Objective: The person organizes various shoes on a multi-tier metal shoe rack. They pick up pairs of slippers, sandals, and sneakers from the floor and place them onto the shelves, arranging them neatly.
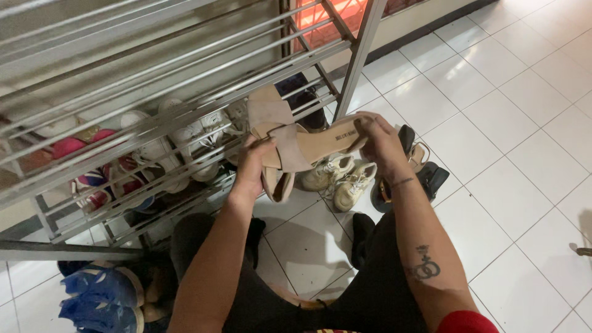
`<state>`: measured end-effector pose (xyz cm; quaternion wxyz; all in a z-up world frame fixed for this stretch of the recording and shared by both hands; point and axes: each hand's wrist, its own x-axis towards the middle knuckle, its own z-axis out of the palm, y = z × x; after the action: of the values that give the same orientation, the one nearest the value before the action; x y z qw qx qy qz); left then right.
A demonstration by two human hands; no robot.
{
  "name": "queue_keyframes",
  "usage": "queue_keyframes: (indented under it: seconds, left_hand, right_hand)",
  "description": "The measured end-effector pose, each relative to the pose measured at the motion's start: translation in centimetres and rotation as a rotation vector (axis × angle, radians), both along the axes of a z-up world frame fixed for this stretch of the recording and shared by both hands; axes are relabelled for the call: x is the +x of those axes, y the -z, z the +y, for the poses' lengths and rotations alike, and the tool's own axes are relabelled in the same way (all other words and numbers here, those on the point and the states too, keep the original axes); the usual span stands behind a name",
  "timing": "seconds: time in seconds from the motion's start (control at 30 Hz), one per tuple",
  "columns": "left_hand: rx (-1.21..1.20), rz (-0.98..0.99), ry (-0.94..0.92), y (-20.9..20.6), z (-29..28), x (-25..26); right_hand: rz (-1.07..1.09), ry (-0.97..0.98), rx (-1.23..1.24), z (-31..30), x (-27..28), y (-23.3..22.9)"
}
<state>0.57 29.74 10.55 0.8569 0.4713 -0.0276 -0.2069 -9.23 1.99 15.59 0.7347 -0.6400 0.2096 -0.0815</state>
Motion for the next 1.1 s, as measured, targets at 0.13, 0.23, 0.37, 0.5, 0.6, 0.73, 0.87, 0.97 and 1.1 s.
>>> queue_keyframes:
  seconds: [0.13,0.23,0.37,0.5,0.6,0.73,0.87,0.97,1.1]
  left_hand:
    - [-0.109,0.251,0.01,0.1,0.2,0.1]
    - [-0.126,0.327,-0.078,1.0,0.4,0.8]
    - [-0.215,0.206,-0.232,2.8,1.0,1.8]
    - [-0.21,0.203,-0.366,3.9,1.3,2.7]
    - [-0.222,0.204,-0.37,4.0,1.4,2.6]
    - [-0.184,0.252,-0.371,3.7,0.9,2.5]
    - [-0.187,0.198,-0.368,3.7,1.0,2.4]
    - [-0.193,0.217,-0.36,3.6,0.8,2.3]
    - [-0.21,0.208,-0.303,3.4,0.6,2.1]
  right_hand:
    - [-0.03,-0.077,0.072,-0.6,-0.7,-0.3]
    - [0.039,0.038,0.148,-1.1,-0.3,0.0]
    - [-0.051,0.02,0.287,-1.1,0.4,0.9]
    - [0.031,0.079,0.263,0.7,1.2,3.1]
    - [0.035,0.059,0.332,2.3,2.8,4.8]
    - [-0.005,0.066,0.443,3.5,4.9,6.3]
    - [-0.134,0.016,0.456,4.5,6.8,7.4]
    - [-0.183,0.017,0.541,5.2,8.9,8.0]
    - [-0.223,-0.018,0.573,6.3,11.2,8.6]
